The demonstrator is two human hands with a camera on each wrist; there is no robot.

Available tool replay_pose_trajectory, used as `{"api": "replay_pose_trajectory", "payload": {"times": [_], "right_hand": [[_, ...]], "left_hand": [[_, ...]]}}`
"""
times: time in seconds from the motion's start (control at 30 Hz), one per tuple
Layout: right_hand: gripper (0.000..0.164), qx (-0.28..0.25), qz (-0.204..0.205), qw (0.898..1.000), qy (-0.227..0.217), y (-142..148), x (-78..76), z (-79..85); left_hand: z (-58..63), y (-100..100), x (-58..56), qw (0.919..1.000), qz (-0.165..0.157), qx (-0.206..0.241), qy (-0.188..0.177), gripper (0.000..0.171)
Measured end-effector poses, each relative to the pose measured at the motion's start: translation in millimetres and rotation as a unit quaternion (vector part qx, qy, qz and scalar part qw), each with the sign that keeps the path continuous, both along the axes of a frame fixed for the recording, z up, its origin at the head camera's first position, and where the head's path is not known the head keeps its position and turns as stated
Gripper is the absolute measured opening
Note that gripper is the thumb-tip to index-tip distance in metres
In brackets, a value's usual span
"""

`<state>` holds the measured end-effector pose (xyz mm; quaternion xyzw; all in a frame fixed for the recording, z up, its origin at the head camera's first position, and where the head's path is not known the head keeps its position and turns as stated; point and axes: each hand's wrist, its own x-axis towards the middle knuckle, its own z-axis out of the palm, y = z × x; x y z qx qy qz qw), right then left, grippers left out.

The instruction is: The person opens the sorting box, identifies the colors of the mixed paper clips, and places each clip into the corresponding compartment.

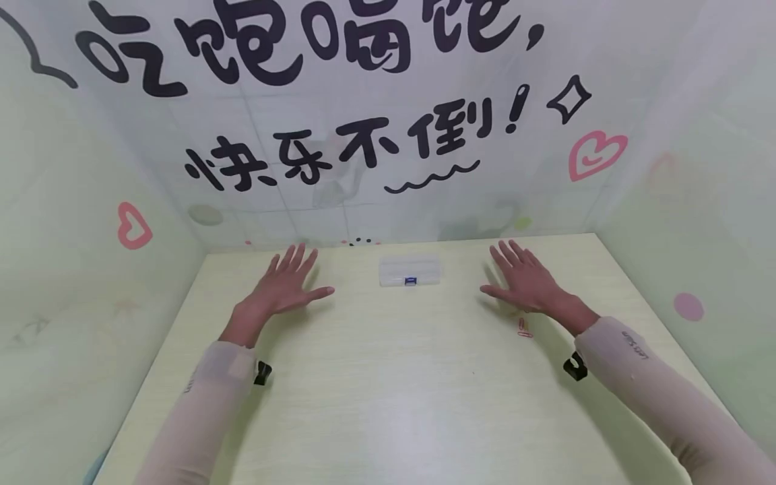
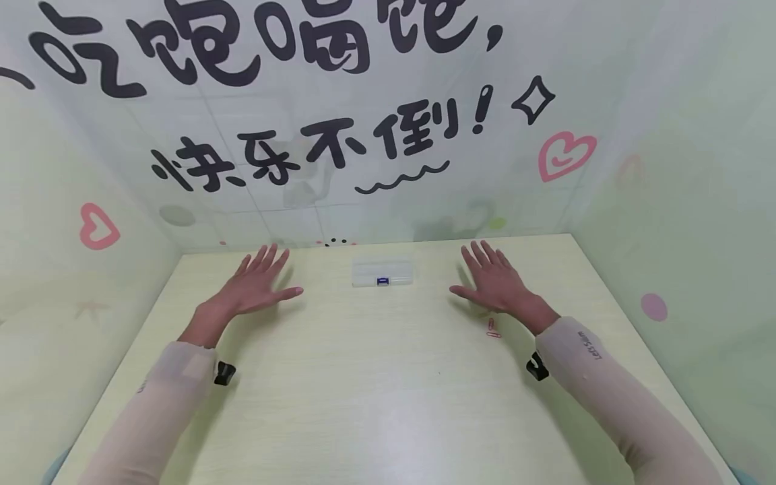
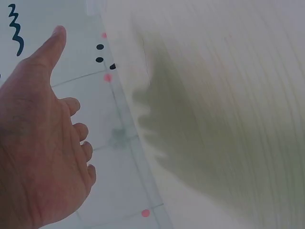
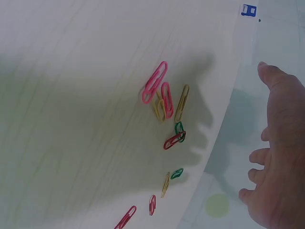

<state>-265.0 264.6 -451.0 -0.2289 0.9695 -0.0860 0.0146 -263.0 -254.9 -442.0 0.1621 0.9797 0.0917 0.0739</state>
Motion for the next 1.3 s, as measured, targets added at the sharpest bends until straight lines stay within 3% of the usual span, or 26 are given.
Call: {"api": "replay_pose_trajectory", "payload": {"times": [0.7,1.0,1.3], "right_hand": [[0.080,-0.054,0.064,0.995,0.051,-45.9,-6.2,-9.2],[0.068,-0.099,0.119,0.982,0.105,-68.9,-10.4,-17.5],[0.057,-0.143,0.140,0.974,0.106,-89.4,-14.8,-22.5]], "left_hand": [[0.5,44.1,-14.7,0.9988,-0.048,0.011,0.006,0.100],[-1.8,68.2,-22.4,0.9970,-0.076,0.018,-0.001,0.097],[-4.2,89.7,-27.3,0.9946,-0.095,0.038,-0.014,0.095]]}}
